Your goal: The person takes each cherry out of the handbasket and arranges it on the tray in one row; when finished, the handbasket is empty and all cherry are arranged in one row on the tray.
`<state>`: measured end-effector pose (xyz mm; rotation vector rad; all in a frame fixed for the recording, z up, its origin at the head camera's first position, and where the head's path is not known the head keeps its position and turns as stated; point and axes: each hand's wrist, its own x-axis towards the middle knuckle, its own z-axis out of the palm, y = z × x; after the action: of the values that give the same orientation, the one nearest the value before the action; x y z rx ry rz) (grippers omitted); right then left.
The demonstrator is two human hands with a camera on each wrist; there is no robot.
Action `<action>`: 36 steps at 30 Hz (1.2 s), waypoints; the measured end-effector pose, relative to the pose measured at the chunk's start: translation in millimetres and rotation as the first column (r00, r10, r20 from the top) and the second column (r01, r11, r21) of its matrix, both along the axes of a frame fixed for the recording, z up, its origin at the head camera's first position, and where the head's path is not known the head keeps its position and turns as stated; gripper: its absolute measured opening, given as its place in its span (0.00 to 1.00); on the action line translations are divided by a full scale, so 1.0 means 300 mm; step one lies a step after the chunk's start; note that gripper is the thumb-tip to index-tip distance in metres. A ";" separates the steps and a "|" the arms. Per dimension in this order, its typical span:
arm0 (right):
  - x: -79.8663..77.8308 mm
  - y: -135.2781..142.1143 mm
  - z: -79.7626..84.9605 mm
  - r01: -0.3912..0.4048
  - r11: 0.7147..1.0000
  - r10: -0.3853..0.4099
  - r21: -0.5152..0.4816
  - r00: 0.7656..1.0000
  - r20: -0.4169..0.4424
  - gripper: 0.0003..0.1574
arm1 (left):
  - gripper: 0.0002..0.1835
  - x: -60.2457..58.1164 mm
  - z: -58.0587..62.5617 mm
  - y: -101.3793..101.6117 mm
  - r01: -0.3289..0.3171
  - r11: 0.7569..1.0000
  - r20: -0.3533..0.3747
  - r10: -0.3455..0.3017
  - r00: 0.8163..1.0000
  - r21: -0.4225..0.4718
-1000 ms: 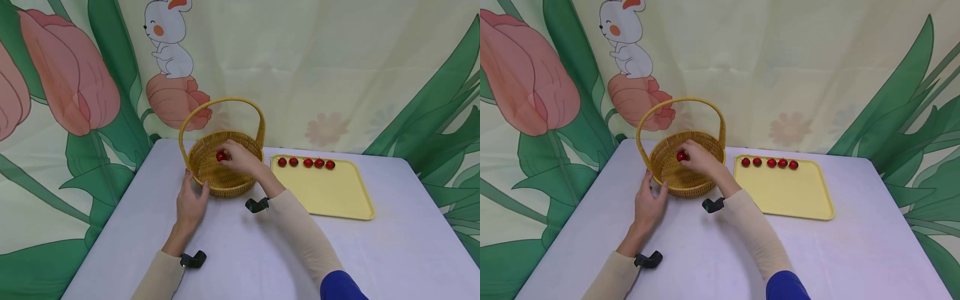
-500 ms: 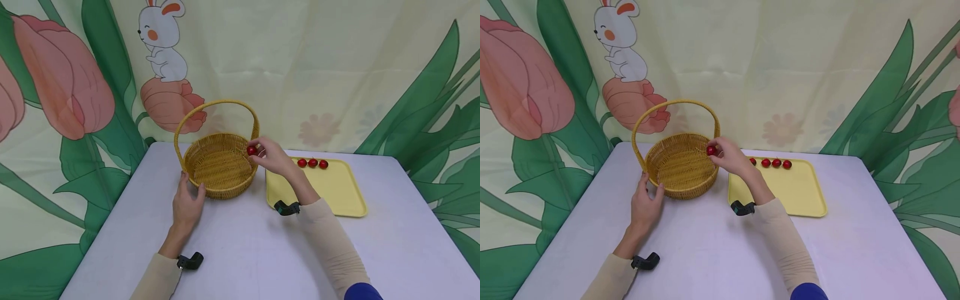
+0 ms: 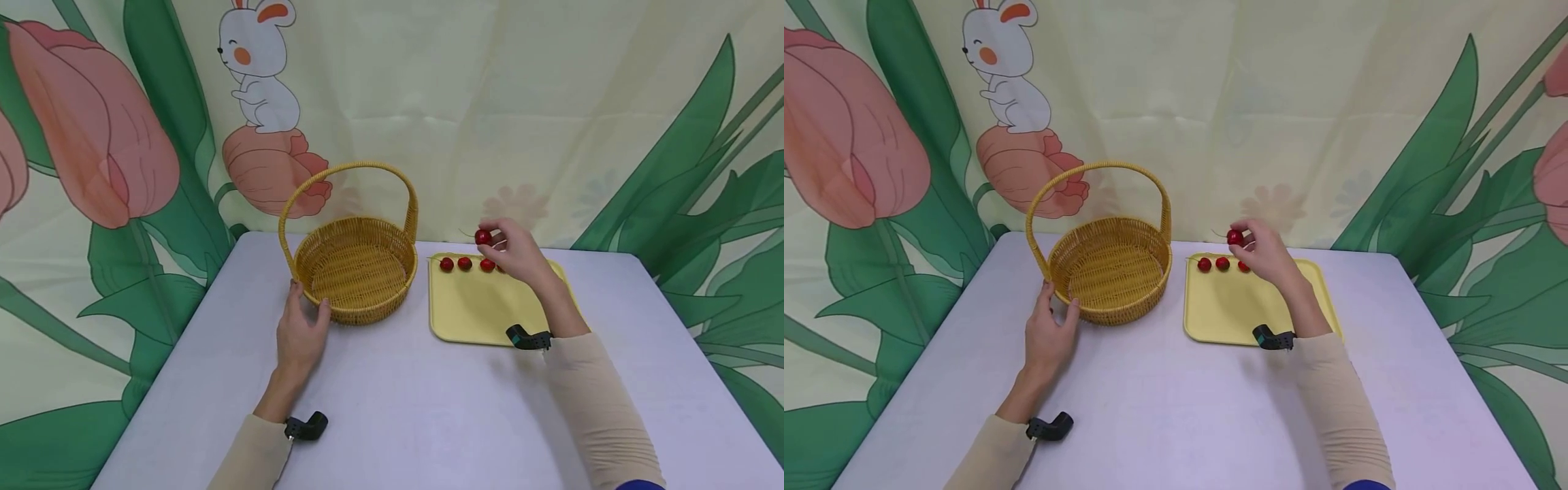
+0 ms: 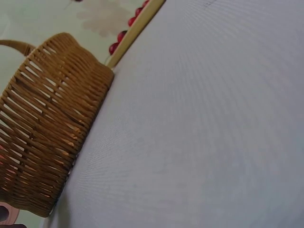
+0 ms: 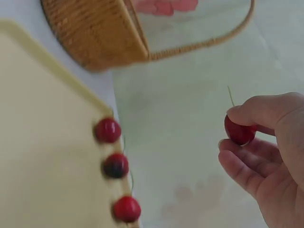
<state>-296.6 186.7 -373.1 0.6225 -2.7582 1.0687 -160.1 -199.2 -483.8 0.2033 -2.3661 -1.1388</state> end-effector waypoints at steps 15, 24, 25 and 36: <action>-0.050 0.235 -0.147 0.178 0.983 -0.182 0.047 0.978 0.106 0.32 | 0.39 -0.004 -0.008 -0.004 0.003 1.000 -0.005 -0.003 1.000 -0.015; -0.064 0.329 -0.227 0.286 0.955 -0.295 0.082 0.946 0.135 0.31 | 0.39 -0.008 -0.009 -0.001 0.007 1.000 -0.008 -0.007 1.000 -0.019; -0.063 0.338 -0.233 0.289 0.954 -0.298 0.080 0.944 0.139 0.31 | 0.39 -0.008 -0.009 0.000 0.007 1.000 -0.008 -0.007 1.000 -0.019; -0.079 0.380 -0.269 0.315 0.942 -0.332 0.116 0.924 0.188 0.31 | 0.39 0.000 -0.004 -0.002 0.009 1.000 0.002 -0.009 1.000 -0.001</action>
<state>-320.4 300.8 -453.7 0.0533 -2.9499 0.9941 -160.2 -199.7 -485.1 0.1937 -2.3711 -1.1423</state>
